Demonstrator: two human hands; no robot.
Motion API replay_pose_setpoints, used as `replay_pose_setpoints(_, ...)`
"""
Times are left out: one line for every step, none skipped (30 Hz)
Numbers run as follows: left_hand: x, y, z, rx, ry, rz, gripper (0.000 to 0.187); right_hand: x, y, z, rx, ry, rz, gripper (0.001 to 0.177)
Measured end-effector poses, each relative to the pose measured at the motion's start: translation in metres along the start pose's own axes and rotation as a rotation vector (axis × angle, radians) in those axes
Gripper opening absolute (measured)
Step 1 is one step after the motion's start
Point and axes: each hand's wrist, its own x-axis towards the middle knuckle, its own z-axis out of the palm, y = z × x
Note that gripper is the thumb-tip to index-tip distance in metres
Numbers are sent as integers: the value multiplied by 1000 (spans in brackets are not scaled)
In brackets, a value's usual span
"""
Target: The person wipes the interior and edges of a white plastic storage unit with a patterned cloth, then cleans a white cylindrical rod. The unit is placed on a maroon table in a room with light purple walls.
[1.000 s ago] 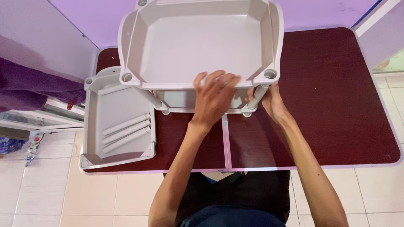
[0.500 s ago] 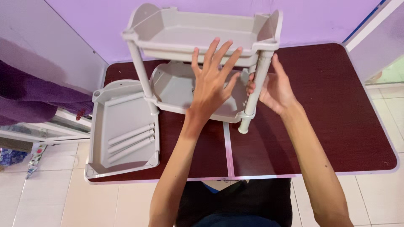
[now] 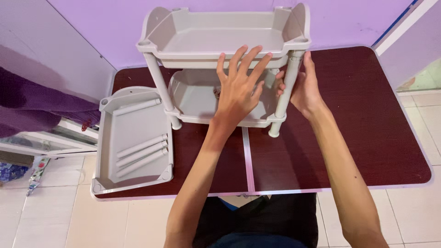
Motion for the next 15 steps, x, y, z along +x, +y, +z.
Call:
replay_pose_setpoints(-1, 2, 1, 11, -8, -5, 70, 0, 4, -2, -44, 17, -46, 93)
replay_pose_setpoints(-1, 3, 3, 7, 5, 9, 67, 1, 7, -4, -87, 34, -96, 90)
replay_pose_setpoints(-3, 4, 4, 2, 18, 23, 64, 2, 12, -7, -130, 51, -147, 87)
replay_pose_setpoints(-4, 6, 7, -4, 31, 36, 61, 0, 17, -11, -137, 46, -170, 86)
replay_pose_setpoints(-6, 8, 9, -19, 40, 35, 57, -2, 23, -17, -144, 40, -192, 86)
replay_pose_setpoints(-9, 10, 11, -33, 48, 32, 52, -6, 30, -23, -151, 34, -213, 85)
replay_pose_setpoints(-12, 12, 13, -47, 55, 29, 48, -9, 36, -30, -150, 6, -190, 89)
replay_pose_setpoints(-15, 16, 17, -35, 73, 34, 45, -12, 41, -39, -149, -19, -168, 94)
replay_pose_setpoints(-17, 20, 20, -23, 90, 38, 42, -13, 46, -45, -147, -45, -146, 98)
replay_pose_setpoints(-19, 23, 22, -13, 106, 45, 40, -15, 51, -49, -147, -56, -131, 104)
replay_pose_setpoints(-21, 26, 22, -4, 84, 28, 39, -17, 56, -52, -147, -66, -117, 110)
replay_pose_setpoints(-24, 29, 22, 3, 62, 12, 39, -20, 58, -55, -146, -76, -102, 116)
replay_pose_setpoints(-26, 32, 21, 11, 40, -4, 39, -23, 59, -56, -155, -65, -81, 118)
replay_pose_setpoints(-27, 34, 20, -13, -1, 1, 36, -23, 59, -55, -164, -55, -65, 121)
replay_pose_setpoints(-27, 36, 19, -36, -43, 6, 34, -24, 56, -54, -173, -44, -48, 123)
